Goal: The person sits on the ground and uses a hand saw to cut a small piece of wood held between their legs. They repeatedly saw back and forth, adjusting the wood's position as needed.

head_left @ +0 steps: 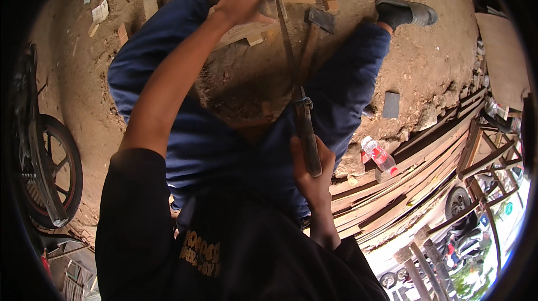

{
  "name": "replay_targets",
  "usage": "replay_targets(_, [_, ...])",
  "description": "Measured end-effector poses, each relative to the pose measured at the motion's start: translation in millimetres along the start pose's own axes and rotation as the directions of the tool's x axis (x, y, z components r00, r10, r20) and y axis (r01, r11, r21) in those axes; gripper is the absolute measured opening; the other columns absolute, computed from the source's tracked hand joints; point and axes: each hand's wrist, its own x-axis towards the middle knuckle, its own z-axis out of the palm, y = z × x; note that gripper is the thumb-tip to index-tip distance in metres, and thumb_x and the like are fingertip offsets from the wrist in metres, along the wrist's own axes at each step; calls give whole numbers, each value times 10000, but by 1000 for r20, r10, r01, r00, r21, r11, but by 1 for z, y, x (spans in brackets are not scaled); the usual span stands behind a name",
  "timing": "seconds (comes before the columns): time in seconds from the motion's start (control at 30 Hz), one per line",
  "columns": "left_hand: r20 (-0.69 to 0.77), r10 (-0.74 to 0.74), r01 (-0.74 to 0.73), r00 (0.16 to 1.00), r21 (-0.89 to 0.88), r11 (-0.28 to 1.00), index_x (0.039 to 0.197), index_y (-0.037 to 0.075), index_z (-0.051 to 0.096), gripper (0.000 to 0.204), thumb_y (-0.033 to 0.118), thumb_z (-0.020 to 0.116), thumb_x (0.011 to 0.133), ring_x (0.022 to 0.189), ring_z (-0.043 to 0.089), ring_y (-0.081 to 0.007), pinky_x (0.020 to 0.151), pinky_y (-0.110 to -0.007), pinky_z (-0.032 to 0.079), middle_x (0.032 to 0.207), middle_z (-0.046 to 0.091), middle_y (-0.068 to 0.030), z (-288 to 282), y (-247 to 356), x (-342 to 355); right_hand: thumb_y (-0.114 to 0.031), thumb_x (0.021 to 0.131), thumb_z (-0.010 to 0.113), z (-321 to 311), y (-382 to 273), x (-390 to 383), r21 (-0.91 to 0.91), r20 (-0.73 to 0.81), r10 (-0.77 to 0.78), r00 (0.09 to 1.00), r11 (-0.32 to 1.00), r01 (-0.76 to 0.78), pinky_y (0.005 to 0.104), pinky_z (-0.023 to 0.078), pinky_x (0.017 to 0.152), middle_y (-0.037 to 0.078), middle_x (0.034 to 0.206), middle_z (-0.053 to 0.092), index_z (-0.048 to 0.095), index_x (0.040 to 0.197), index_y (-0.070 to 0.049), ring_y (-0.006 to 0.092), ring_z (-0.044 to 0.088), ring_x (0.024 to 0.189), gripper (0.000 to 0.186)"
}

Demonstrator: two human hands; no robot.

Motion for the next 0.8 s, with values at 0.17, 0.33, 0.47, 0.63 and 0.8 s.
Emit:
replay_targets(0.17, [41,-34,35,999,-39,999,1319,-23,567,880,649,752,782,1078,679,-383,935,-477,538,1105,701,-216,-7,-1,5,-94,962,679,-6,11,5,-25,-24,-9,1000,1000,8,287,363,465,43,544,521,563,770,-10,34,463,522,240])
replay_targets(0.33, [-564,217,-52,797,294,954,1194,16,649,647,581,700,883,1001,704,-355,885,-472,559,1028,720,-163,32,-24,-15,-109,964,676,7,17,19,-2,3,7,1000,1000,-7,291,383,478,46,550,533,570,776,-12,39,475,530,237])
replay_targets(0.47, [493,-15,317,870,-535,783,927,29,691,330,354,674,983,785,700,-166,720,-305,544,831,712,-61,-113,53,-93,-111,963,678,-1,19,21,19,5,40,999,999,-40,291,385,479,46,551,532,568,773,-15,36,473,531,240])
replay_targets(0.63, [151,962,78,228,-988,136,758,61,603,463,465,633,982,702,671,-286,645,-400,534,691,623,-100,-169,174,-204,-160,993,671,3,29,21,47,57,8,998,999,-10,229,289,487,-76,611,472,600,805,-34,-4,393,578,237])
replay_targets(0.8, [-104,988,343,111,-929,-136,892,6,671,207,190,656,986,901,692,-351,855,-428,553,1087,695,-156,-197,190,-218,-157,995,663,3,28,22,32,24,-30,999,999,29,223,289,493,-80,616,469,598,806,-37,-9,388,583,233])
